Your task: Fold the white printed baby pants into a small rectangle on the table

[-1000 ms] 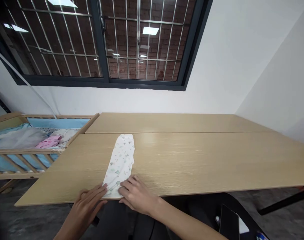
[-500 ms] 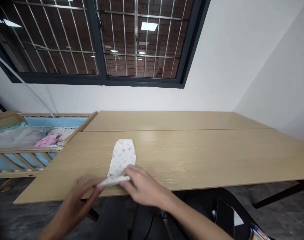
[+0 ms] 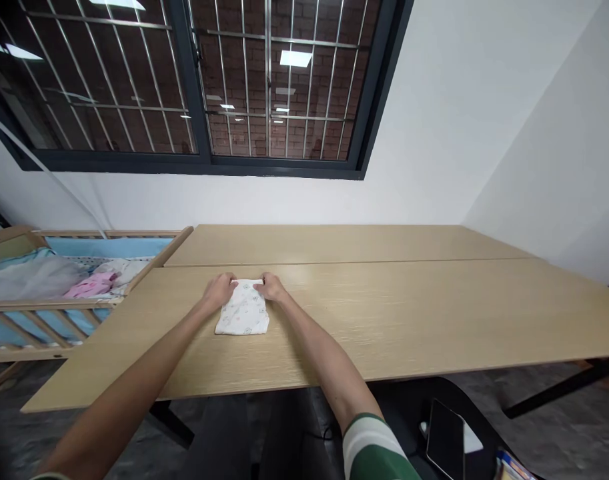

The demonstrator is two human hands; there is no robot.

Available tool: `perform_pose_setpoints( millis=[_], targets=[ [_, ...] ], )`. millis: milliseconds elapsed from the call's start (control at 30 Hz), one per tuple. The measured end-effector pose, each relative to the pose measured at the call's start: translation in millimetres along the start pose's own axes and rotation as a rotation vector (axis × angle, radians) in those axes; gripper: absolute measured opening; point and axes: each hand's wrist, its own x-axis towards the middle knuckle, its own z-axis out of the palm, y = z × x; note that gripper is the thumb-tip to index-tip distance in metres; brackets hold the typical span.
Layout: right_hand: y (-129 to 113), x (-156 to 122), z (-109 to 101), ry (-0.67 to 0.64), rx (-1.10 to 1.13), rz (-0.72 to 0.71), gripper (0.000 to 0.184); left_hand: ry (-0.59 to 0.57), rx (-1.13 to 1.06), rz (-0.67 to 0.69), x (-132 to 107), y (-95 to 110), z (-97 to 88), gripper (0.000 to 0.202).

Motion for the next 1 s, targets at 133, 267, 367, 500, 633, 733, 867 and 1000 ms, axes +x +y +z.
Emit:
perform_pose_setpoints(
  millis=[133, 267, 367, 500, 633, 733, 867, 1000],
  targets=[
    [0.2, -12.8, 0.6, 0.052, -0.007, -0.107, 0.038, 0.075, 0.077, 0.011, -57.7, 15.9, 22.8, 0.044],
    [-28.3, -56.0, -2.9, -0.135, -0.069, -0.57, 0.054, 0.196, 0.176, 0.107, -137.1, 30.2, 65.0, 0.056],
    [-52.3, -98.0, 2.3, -0.462, -0.095, -0.802, 0.056, 0.285, 0.204, 0.174, -168.9, 28.3, 94.7, 0.056],
    [-58.2, -127.3, 15.6, -0.719, -0.085, -0.861, 0.057, 0.338, 0.18, 0.186, -172.3, 16.1, 111.6, 0.053],
    [-36.1, -105.7, 24.7, -0.755, -0.115, -0.767, 0.056, 0.308, 0.142, 0.181, -171.4, 11.4, 107.3, 0.049],
    [-14.4, -65.2, 23.4, -0.652, -0.221, -0.653, 0.058, 0.278, 0.131, 0.161, -174.2, 15.4, 99.4, 0.05],
    [11.0, -14.5, 17.3, -0.484, -0.352, -0.562, 0.058, 0.26, 0.112, 0.124, -176.5, 22.8, 93.3, 0.056],
    [24.0, 1.4, 19.5, -0.391, -0.369, -0.609, 0.057, 0.257, 0.134, 0.124, -176.2, 26.4, 92.0, 0.054]
  ],
)
